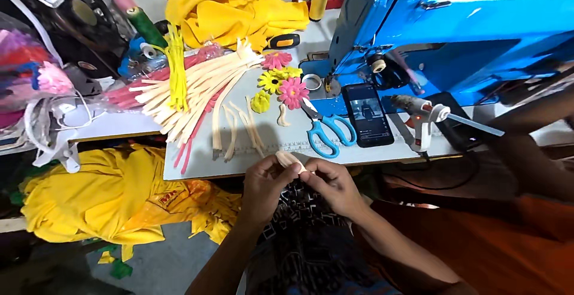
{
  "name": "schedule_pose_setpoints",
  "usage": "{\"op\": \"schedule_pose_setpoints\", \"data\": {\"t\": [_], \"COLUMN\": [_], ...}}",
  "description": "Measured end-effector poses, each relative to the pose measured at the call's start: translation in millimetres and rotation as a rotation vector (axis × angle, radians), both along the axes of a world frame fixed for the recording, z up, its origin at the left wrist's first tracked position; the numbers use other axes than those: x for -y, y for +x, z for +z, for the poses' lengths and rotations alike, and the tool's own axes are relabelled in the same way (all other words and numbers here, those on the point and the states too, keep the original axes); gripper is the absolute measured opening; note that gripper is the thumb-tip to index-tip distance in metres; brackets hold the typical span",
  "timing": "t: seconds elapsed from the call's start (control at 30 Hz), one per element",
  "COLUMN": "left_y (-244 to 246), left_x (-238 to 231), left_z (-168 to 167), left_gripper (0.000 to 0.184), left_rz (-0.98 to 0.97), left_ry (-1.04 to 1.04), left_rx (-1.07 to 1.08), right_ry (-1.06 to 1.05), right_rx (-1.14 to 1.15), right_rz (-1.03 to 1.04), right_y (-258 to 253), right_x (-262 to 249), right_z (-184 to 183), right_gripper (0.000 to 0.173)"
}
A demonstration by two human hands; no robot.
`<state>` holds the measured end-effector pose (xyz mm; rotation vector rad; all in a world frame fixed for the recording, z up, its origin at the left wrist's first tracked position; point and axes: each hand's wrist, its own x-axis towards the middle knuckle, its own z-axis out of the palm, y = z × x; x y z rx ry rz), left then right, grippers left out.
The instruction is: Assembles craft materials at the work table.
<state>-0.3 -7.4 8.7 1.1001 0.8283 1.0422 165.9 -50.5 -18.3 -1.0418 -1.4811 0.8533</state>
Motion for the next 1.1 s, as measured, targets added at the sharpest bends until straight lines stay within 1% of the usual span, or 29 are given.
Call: {"op": "schedule_pose_setpoints", "data": {"t": [0.03,0.07,0.13,0.2,0.23,0.37,0.5,0.6,0.67,0.8,0.9,1.0,1.07,1.1], "left_y": [-0.3,-0.6,-3.1,-11.1,-16.1,-27.8,-26.2,-24.4,-24.0,-21.9,-19.6,-18.3,-17.9,-18.5], "left_x": [-0.8,-1.5,-2.5,-5.5,-8.1,-15.1,-12.6,-12.7,-12.0,-9.3,-7.0,-5.8,-6.3,-7.0], "left_z": [-1.0,-1.5,-0.6,-1.9,-3.9,-9.7,-8.2,-10.1,-9.9,-7.4,-5.3,-2.8,-1.0,-0.4], "left_gripper": [0.007,0.007,0.01,0.021,0.023,0.016,0.017,0.016,0.017,0.017,0.016,0.014,0.014,0.017], "left_rz": [-0.003,0.003,0.019,-0.003,-0.023,-0.099,-0.095,-0.041,0.007,0.075,0.092,0.08,0.09,0.096], "left_ry": [0.018,0.027,0.011,0.007,0.027,0.117,0.13,0.242,0.313,0.387,0.399,0.378,0.282,0.219], "left_rx": [-0.004,-0.011,-0.02,0.022,0.047,0.145,0.288,0.259,0.204,0.151,0.175,0.193,0.202,0.199], "right_ry": [-0.041,-0.046,-0.012,0.017,0.029,0.053,0.106,0.154,0.162,0.127,0.091,0.088,0.116,0.143], "right_rx": [-0.065,-0.072,-0.005,0.061,0.082,0.062,0.034,0.066,0.061,0.002,-0.076,-0.095,-0.032,0.033], "right_rz": [0.007,0.003,-0.007,0.012,0.033,0.119,0.097,0.062,0.064,0.106,0.153,0.16,0.098,0.043], "right_y": [-1.1,-1.5,0.4,5.5,8.3,9.9,0.1,-5.4,-6.7,-8.0,-8.6,-8.4,-8.1,-7.3], "right_x": [0.7,0.7,0.7,1.0,1.5,4.4,6.3,7.2,7.4,6.2,5.0,5.5,5.4,4.8], "right_z": [-0.8,-2.2,-3.7,-0.8,1.6,12.1,19.2,20.8,21.7,24.2,24.7,25.2,24.2,23.1], "right_gripper": [0.018,0.018,0.021,0.022,0.022,0.021,0.02,0.02,0.019,0.02,0.019,0.018,0.019,0.02]}}
